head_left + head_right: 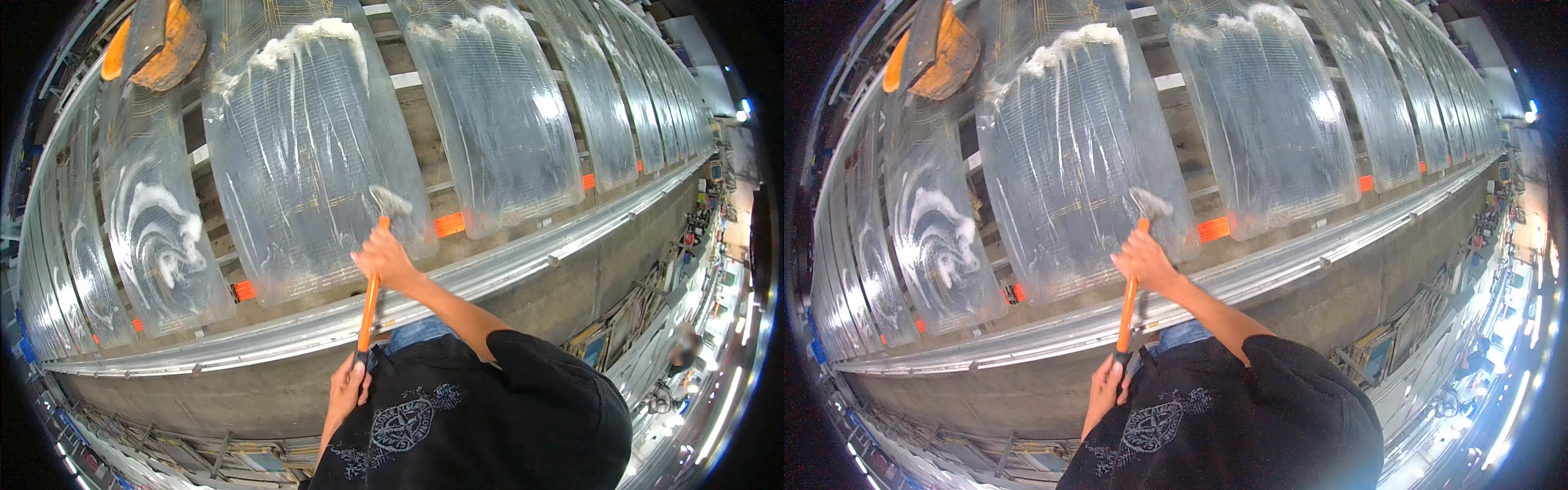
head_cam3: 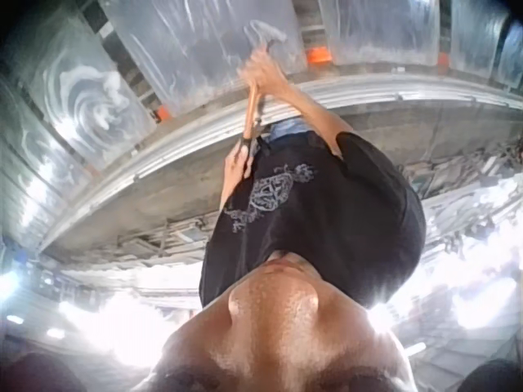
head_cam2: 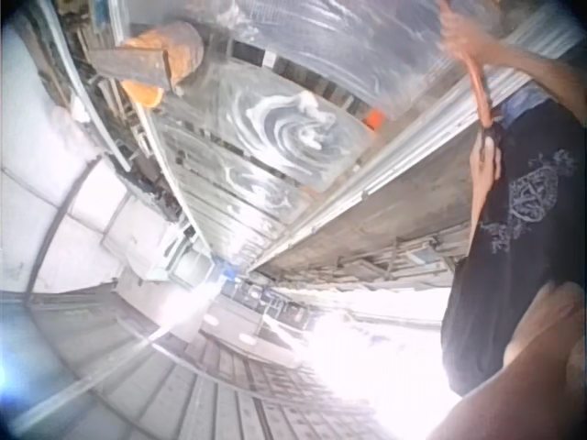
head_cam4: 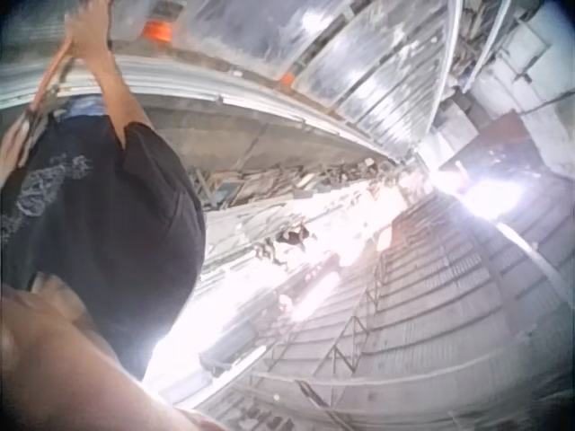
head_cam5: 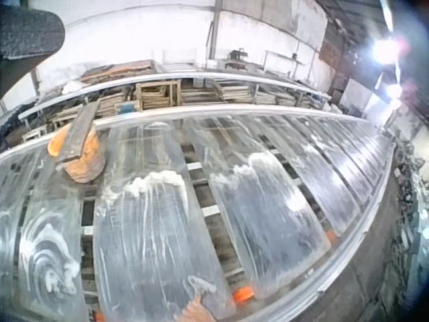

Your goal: The person uses a long-handled squeegee to wipe soapy residue from a series of large, curved glass panels arranged on a rack. The person repeatedly pulls the squeegee across the panels to clear the soap, moving from one panel to the next along the rack.

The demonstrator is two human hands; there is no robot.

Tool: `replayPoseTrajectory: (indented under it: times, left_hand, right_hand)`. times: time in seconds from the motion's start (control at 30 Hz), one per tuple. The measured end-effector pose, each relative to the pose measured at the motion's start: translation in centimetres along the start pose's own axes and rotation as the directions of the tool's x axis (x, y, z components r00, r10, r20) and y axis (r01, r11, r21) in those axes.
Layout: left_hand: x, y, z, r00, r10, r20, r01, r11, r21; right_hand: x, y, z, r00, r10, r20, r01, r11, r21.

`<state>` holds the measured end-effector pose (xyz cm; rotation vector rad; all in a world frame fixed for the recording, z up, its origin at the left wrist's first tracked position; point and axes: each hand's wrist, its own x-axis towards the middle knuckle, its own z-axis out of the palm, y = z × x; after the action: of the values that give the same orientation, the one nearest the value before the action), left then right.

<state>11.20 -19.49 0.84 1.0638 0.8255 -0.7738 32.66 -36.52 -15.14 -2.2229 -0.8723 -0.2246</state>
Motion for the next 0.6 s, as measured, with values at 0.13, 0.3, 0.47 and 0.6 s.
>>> replayPoseTrajectory:
  times: [0.13, 0.3, 0.47, 0.6]
  left_hand:
    - [9.3, 9.3, 1.3, 0.996, 0.087, -0.025, -0.087, 0.996, -0.027]
    - [19.0, 25.2, 4.7, 0.978, 0.208, 0.012, -0.207, 0.975, -0.082]
    - [17.9, 27.4, 5.1, 0.964, 0.265, 0.016, -0.26, 0.954, -0.149]
    - [11.7, 16.1, -0.2, 0.976, 0.215, -0.016, -0.216, 0.976, -0.009]
  right_hand:
    - [11.7, 9.2, 1.2, 0.986, -0.109, -0.128, 0.096, 0.99, -0.103]
    - [27.6, 23.3, 0.8, 0.944, -0.328, -0.047, 0.31, 0.924, -0.223]
    - [29.2, 22.8, 0.2, 0.971, -0.235, -0.034, 0.227, 0.961, -0.159]
    - [18.9, 13.6, 2.4, 0.981, -0.195, 0.005, 0.195, 0.974, -0.116]
